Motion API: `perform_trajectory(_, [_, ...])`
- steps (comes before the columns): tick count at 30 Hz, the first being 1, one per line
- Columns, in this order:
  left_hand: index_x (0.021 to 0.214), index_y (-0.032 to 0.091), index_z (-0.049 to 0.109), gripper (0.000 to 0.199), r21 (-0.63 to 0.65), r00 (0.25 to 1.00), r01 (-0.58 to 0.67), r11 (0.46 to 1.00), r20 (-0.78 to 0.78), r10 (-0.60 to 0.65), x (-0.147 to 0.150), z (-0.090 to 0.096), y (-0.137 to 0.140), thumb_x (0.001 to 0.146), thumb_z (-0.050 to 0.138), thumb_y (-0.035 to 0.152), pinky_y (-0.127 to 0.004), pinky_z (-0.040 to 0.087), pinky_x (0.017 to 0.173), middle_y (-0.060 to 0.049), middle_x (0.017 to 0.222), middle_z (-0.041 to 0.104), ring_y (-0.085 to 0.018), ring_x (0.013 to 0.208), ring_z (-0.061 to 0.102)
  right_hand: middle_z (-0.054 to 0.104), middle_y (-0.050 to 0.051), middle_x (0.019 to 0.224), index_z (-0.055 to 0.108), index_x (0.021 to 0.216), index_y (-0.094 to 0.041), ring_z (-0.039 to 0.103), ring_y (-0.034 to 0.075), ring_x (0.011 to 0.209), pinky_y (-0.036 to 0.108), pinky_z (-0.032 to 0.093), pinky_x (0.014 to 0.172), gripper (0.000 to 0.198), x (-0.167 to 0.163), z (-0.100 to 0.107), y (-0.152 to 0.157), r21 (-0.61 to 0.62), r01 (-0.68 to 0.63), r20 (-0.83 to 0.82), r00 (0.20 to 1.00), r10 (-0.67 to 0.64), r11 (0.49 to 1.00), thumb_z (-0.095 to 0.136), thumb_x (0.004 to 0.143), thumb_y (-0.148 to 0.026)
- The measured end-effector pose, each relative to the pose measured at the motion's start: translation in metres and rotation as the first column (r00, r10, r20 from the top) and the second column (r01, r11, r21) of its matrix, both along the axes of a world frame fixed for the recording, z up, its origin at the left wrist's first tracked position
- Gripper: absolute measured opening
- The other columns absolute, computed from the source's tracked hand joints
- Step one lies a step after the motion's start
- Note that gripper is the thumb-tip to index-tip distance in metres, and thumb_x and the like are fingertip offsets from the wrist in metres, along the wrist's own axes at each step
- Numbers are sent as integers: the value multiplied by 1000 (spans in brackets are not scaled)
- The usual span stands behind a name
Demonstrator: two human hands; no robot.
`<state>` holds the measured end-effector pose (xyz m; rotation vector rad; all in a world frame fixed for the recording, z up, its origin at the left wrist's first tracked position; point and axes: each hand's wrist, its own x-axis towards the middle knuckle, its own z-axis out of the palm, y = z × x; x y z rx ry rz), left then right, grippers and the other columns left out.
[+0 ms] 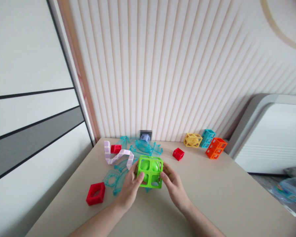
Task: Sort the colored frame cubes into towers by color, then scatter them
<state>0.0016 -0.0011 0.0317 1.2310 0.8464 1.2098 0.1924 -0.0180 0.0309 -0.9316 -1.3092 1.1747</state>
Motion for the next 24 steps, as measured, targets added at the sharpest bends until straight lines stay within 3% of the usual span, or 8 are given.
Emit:
perform_trajectory(5, [129,25,59,53,-32,999,-36,999,32,37,0,1,4,85,71,52,-43,58,92,-9,127,71,-32,117,67,66,11,128,49,146,-29,65,27,112,44,53,97,58,1,-3,-1,34,70,-7,998,-70,997,64,95,-51])
perform_trajectory(10, [134,27,50,60,-64,991,24,998,130,-15,-1,-3,5,83,75,48,-37,60,76,-9,119,73,-30,101,74,60,9,128,42,150,-36,66,24,106,41,57,91,63,-1,-1,-5,26,52,-78,996,-50,998,67,94,-49])
perform_trajectory(15, [134,28,48,69,21,963,-29,999,268,22,1,-5,5,76,82,42,-38,55,93,-9,125,69,-28,114,68,54,7,127,32,153,-43,67,20,90,37,61,74,69,-1,4,-6,-7,102,-99,990,-102,995,67,93,-50])
perform_trajectory(19, [127,33,55,54,34,968,-74,997,242,64,1,-1,6,80,80,37,-36,55,92,-4,118,71,-26,112,68,53,8,129,22,155,-43,67,18,80,37,62,66,76,-3,4,-8,-30,87,-39,995,-88,996,65,93,-53])
perform_trajectory(24, [121,27,59,45,1,953,-131,991,275,126,-3,4,13,83,77,43,-38,54,94,-5,118,72,-28,113,67,66,9,114,42,147,-32,71,21,82,41,60,77,58,-5,1,-11,27,21,17,1000,-22,999,57,97,-57])
